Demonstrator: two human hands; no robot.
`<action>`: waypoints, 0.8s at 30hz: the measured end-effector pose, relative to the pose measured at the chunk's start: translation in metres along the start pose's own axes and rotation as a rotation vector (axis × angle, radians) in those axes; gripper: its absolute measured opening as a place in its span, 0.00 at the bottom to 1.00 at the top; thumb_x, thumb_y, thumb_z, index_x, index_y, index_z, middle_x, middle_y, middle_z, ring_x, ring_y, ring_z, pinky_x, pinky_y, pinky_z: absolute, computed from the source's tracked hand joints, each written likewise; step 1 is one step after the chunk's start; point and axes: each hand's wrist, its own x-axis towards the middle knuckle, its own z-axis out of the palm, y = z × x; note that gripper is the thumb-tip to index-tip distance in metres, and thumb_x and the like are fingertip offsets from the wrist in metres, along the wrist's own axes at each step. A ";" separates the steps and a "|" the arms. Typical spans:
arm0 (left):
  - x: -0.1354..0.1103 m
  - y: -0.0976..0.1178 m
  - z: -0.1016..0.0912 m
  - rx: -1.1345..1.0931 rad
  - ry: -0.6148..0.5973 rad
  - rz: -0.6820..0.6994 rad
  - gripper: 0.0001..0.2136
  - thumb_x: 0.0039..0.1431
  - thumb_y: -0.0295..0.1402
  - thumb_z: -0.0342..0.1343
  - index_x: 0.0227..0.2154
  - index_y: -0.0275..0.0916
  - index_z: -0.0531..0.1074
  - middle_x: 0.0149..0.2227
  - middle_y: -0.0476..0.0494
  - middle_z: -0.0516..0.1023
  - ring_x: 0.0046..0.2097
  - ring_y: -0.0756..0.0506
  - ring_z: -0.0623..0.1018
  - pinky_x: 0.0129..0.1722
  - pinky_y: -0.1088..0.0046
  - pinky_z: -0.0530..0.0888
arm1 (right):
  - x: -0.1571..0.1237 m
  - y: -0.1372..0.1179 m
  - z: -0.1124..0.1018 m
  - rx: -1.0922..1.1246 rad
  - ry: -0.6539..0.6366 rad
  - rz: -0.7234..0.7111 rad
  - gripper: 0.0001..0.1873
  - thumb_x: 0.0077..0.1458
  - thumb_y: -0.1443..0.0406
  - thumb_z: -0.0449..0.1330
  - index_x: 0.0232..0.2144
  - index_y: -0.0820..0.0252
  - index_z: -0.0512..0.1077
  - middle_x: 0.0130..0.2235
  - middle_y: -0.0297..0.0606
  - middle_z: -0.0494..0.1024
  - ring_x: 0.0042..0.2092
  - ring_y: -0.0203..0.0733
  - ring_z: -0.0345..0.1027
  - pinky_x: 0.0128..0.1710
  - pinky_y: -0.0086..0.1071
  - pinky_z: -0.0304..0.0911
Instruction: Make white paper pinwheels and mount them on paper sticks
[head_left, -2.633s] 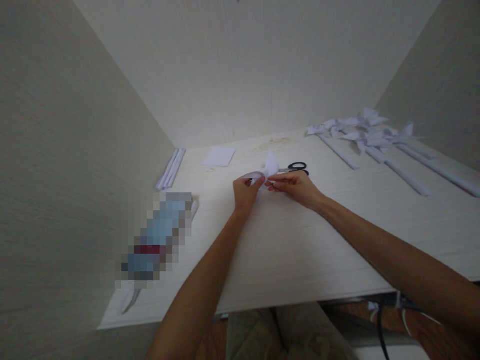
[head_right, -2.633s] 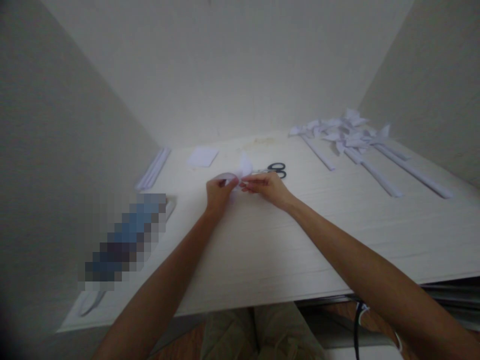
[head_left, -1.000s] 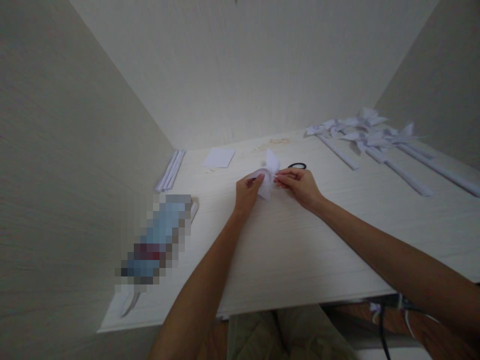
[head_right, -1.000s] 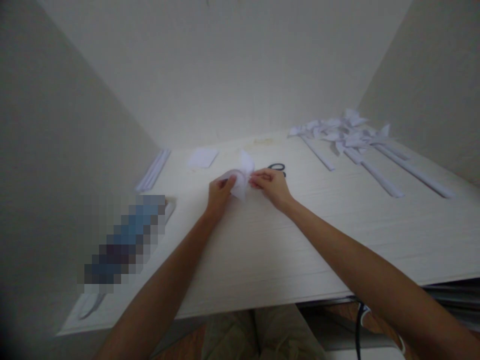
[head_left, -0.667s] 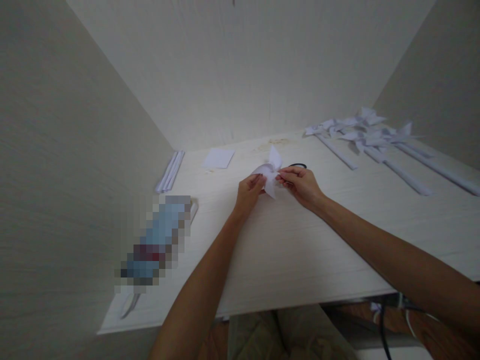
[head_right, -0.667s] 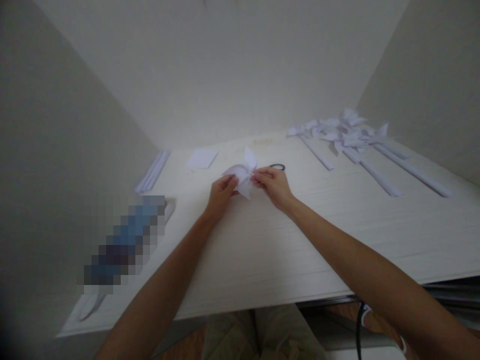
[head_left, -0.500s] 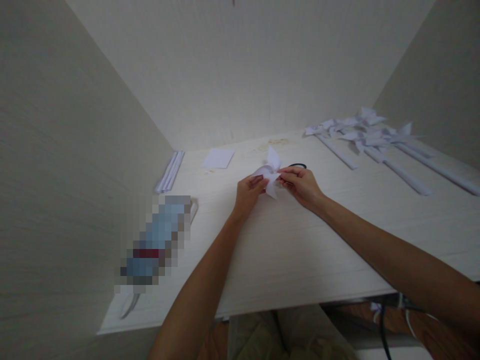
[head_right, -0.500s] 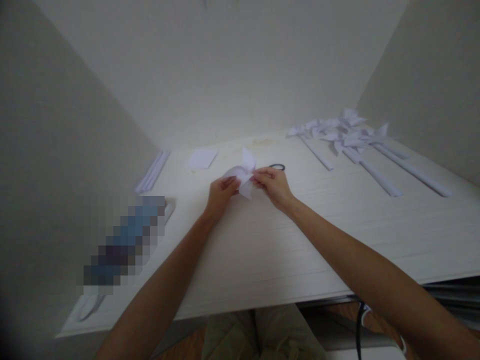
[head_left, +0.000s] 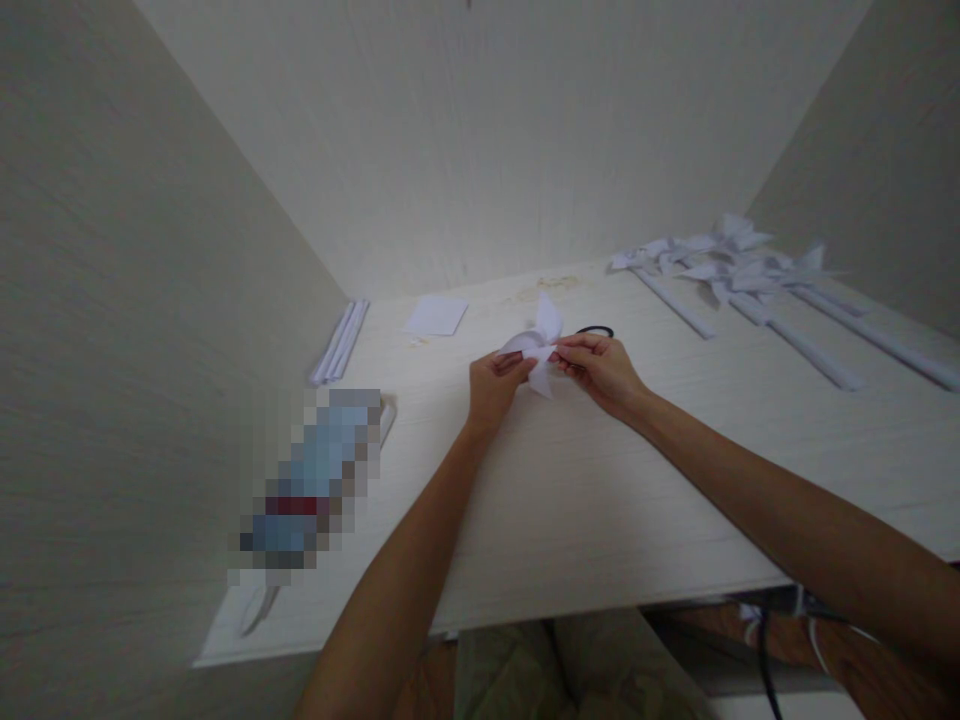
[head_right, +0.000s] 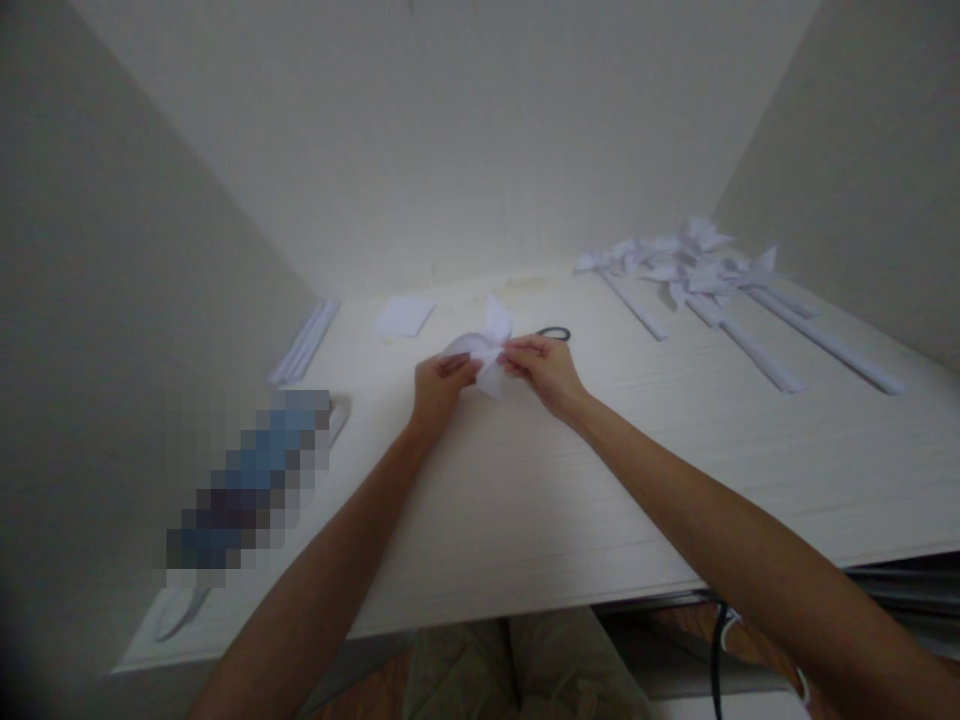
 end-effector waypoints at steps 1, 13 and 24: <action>0.001 -0.001 0.000 0.000 0.006 0.003 0.10 0.37 0.28 0.62 0.26 0.31 0.75 0.28 0.43 0.78 0.30 0.48 0.77 0.33 0.69 0.75 | 0.000 0.000 0.000 0.001 -0.001 -0.001 0.07 0.32 0.68 0.66 0.20 0.63 0.72 0.20 0.33 0.74 0.21 0.27 0.63 0.21 0.22 0.59; 0.002 -0.003 -0.003 0.025 0.025 0.048 0.11 0.39 0.29 0.60 0.30 0.32 0.76 0.27 0.45 0.78 0.29 0.50 0.76 0.30 0.72 0.75 | 0.000 -0.002 0.000 0.014 0.037 -0.002 0.04 0.34 0.69 0.63 0.20 0.62 0.71 0.21 0.32 0.72 0.23 0.28 0.63 0.24 0.24 0.59; 0.003 -0.005 -0.004 0.050 0.018 0.056 0.12 0.39 0.30 0.60 0.31 0.33 0.76 0.27 0.47 0.78 0.27 0.51 0.75 0.30 0.73 0.75 | 0.003 0.001 -0.002 -0.016 0.044 -0.071 0.04 0.33 0.69 0.62 0.18 0.61 0.70 0.20 0.30 0.69 0.22 0.28 0.60 0.23 0.25 0.55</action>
